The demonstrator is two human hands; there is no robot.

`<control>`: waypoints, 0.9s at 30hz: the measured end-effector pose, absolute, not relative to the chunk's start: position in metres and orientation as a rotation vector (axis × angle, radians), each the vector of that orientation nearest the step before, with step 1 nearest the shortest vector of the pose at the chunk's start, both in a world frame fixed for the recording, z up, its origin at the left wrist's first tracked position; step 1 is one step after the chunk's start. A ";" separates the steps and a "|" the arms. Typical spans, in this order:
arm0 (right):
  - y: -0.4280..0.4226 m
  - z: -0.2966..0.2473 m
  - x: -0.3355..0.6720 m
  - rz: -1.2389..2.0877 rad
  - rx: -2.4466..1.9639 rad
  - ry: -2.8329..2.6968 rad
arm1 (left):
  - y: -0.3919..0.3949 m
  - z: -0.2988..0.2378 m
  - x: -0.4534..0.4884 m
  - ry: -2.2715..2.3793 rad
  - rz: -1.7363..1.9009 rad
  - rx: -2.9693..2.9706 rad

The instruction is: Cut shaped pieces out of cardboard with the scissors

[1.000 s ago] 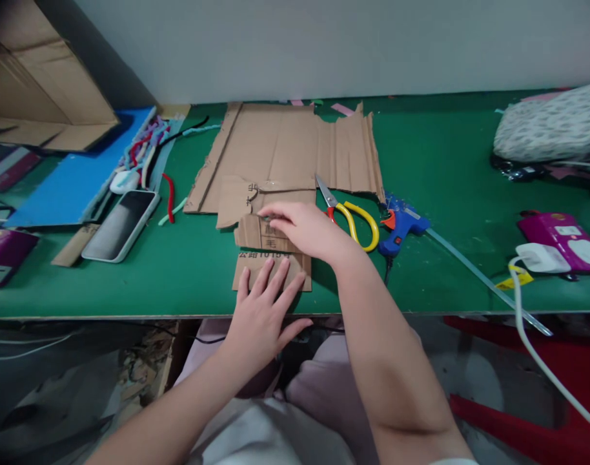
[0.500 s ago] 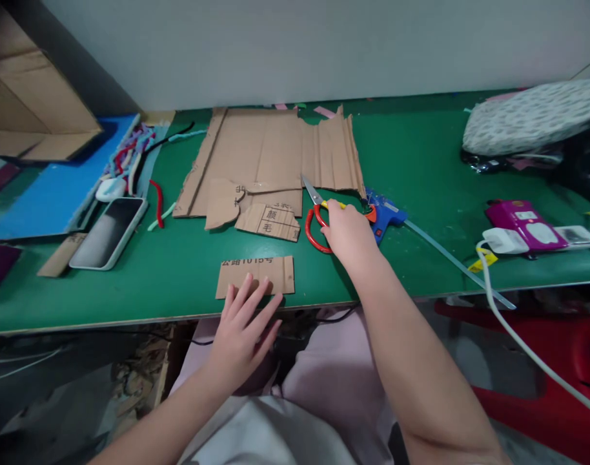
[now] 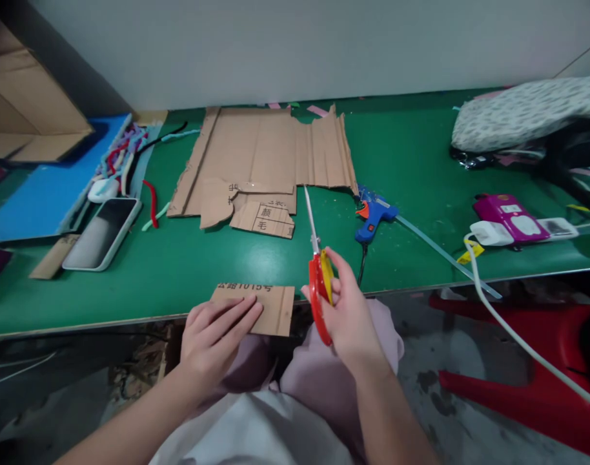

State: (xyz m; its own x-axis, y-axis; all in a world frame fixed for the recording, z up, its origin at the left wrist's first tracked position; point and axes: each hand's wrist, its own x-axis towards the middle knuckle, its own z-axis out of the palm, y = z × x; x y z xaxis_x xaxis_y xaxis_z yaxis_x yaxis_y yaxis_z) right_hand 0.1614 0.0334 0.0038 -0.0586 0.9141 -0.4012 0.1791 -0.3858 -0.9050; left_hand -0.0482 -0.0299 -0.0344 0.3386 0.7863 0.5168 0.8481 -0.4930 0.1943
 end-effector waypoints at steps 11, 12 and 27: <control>0.034 0.018 0.142 1.386 -1.396 -1.154 | -0.035 -0.036 -0.042 -1.793 -1.867 -1.823; 0.037 0.019 0.141 1.377 -1.372 -1.169 | -0.036 -0.038 -0.039 -1.921 -2.144 -1.722; 0.042 -0.012 0.124 1.400 -0.845 -1.190 | 0.028 0.010 -0.013 -2.301 -3.128 -0.956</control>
